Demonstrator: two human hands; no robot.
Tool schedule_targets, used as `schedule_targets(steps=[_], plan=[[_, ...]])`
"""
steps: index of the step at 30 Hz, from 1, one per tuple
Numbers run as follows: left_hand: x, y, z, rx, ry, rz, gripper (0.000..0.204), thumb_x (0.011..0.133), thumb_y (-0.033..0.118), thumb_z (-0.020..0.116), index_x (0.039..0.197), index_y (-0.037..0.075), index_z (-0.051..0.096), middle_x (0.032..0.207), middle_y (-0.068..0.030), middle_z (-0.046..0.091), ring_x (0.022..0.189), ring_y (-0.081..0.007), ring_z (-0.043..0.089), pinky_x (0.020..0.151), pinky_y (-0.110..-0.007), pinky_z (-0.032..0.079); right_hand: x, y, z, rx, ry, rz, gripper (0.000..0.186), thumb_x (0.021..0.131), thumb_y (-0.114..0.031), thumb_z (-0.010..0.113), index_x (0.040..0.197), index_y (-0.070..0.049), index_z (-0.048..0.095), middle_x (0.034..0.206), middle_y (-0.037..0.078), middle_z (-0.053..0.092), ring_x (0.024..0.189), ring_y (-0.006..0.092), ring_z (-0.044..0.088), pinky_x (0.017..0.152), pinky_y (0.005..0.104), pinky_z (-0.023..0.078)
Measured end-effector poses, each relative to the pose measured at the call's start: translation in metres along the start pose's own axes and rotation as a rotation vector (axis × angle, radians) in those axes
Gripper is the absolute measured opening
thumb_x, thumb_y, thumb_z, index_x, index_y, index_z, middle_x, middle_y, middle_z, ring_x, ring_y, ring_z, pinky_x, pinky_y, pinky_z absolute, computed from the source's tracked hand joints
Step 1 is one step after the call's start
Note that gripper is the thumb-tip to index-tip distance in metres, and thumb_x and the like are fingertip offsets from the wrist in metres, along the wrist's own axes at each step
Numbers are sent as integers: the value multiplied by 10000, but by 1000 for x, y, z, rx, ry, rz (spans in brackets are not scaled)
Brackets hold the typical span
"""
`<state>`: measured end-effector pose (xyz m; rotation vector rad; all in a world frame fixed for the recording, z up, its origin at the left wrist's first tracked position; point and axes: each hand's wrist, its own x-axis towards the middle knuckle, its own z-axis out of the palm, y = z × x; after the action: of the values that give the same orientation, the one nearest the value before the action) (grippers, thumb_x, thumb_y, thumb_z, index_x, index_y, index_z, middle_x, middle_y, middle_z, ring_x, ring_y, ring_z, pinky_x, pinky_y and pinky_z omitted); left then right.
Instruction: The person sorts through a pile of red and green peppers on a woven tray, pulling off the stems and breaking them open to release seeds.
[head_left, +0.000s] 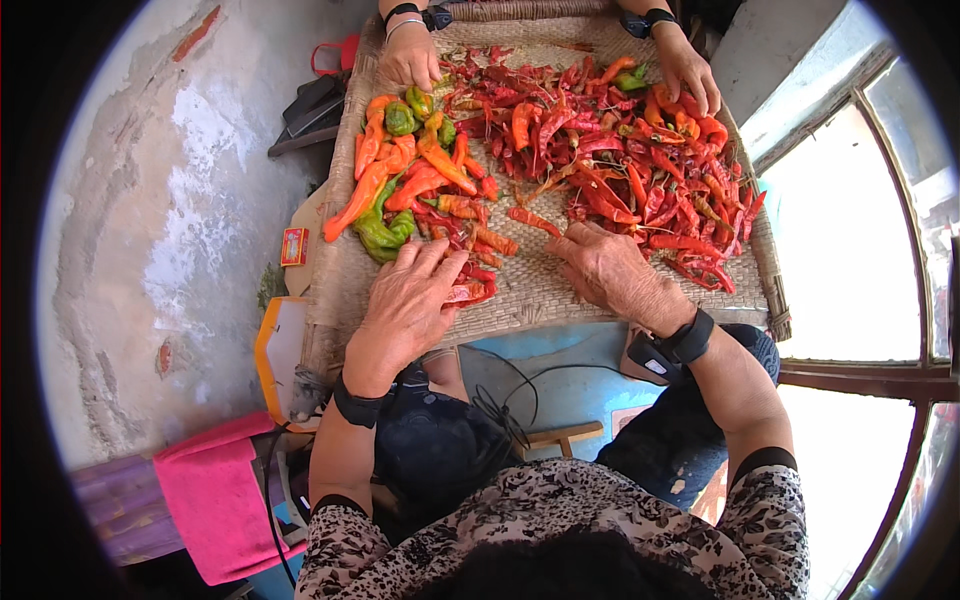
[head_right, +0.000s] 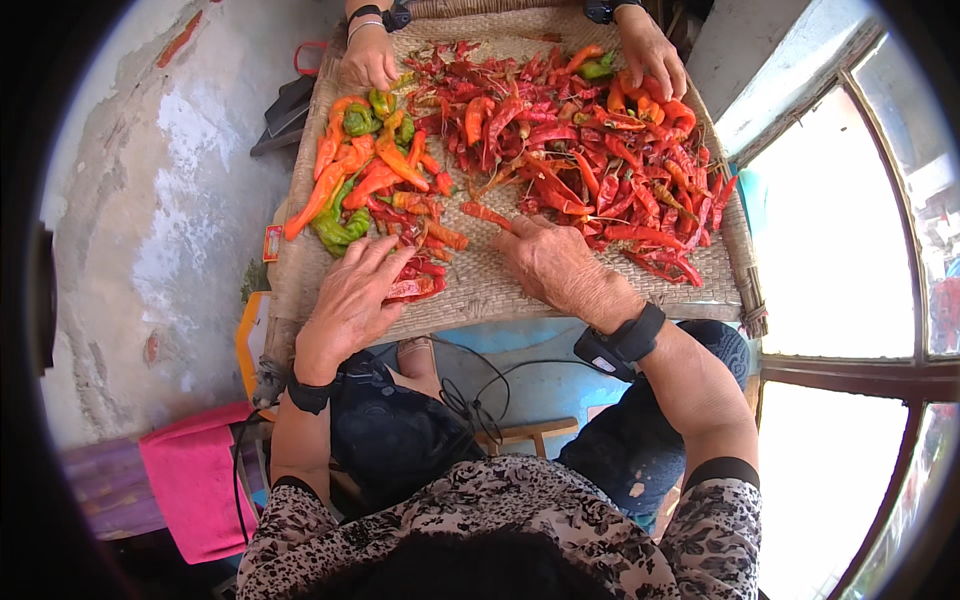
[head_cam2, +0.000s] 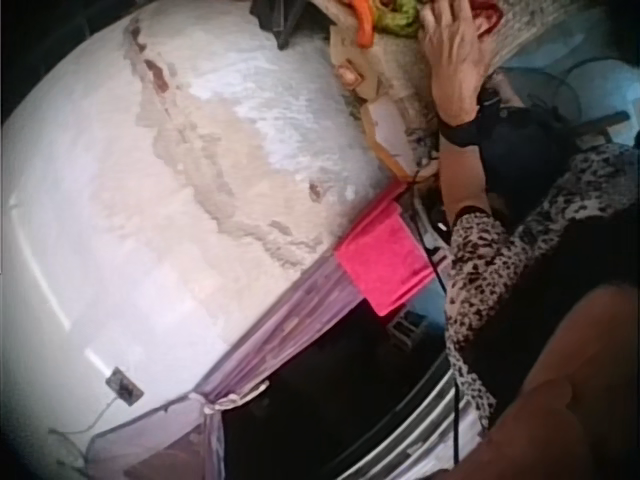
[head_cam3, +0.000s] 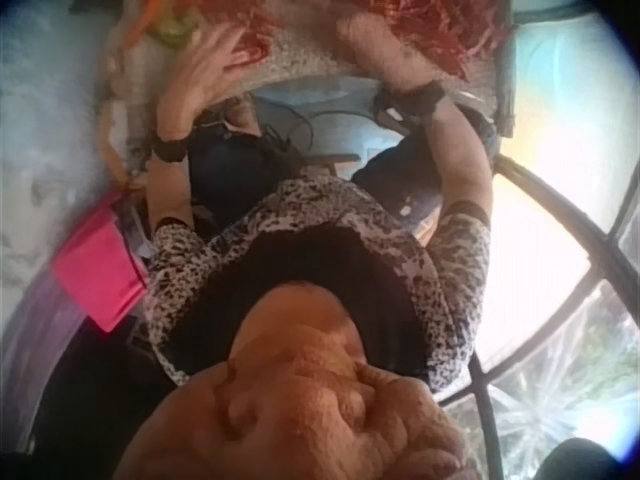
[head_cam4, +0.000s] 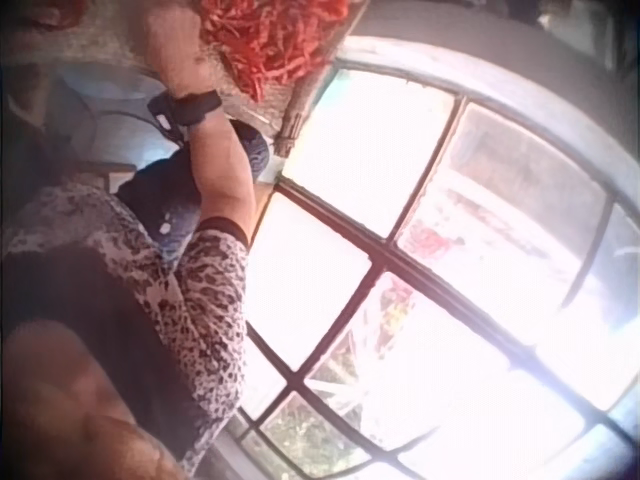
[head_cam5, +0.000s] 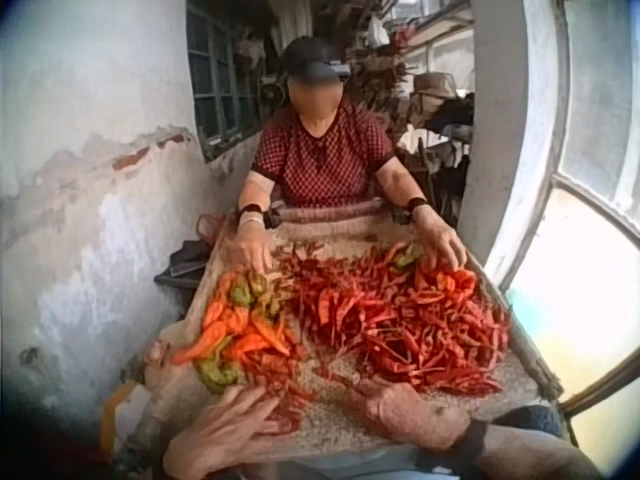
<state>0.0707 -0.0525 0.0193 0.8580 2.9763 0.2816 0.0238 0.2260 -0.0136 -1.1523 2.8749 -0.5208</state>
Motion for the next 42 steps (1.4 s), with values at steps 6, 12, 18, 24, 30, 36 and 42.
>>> schedule_targets(steps=[6,12,18,24,30,36,42], plan=[[-6,2,0,30,-63,-260,604,759,113,652,1338,37,497,1327,-147,508,1156,-350,496,1002,-412,434,15,-16,11,230,45,-45,542,857,-103,646,1373,-115,481,1267,229,535,1063,403,595,846,449,543],[10,-7,20,-71,56,-191,606,785,98,643,1361,20,470,1368,-178,486,1176,-381,495,1005,-435,434,30,-12,32,247,101,-78,608,847,-93,643,1415,-120,429,1205,199,567,1013,384,605,843,430,535],[42,20,39,-107,97,-123,497,807,79,643,1265,-61,513,1237,-309,479,1150,-426,507,969,-447,457,39,-10,21,616,-12,118,433,837,-22,601,1266,-33,545,1012,195,647,940,350,640,817,418,523],[79,37,49,-205,125,-8,380,782,41,631,1133,-75,545,1042,-266,511,1020,-408,550,870,-457,485,22,4,3,472,119,142,307,820,-27,586,1126,-13,615,971,193,641,921,368,635,806,432,522],[86,40,59,-176,204,138,263,802,24,618,1058,-28,592,1012,-215,564,906,-384,610,790,-430,522,16,11,0,451,25,236,250,820,-69,618,1065,-23,620,954,197,642,898,387,626,796,438,508],[71,19,25,-421,35,176,265,839,97,656,1083,-3,628,1092,-177,602,974,-352,621,836,-409,510,21,9,3,723,-89,256,241,821,-134,709,1018,-17,633,846,142,692,821,322,684,737,414,537],[71,-10,9,-244,108,-46,430,853,231,674,1216,27,567,1102,-172,627,979,-362,614,820,-429,492,20,1,9,507,32,105,186,820,-71,661,993,-9,638,904,163,670,841,324,678,736,403,540]])
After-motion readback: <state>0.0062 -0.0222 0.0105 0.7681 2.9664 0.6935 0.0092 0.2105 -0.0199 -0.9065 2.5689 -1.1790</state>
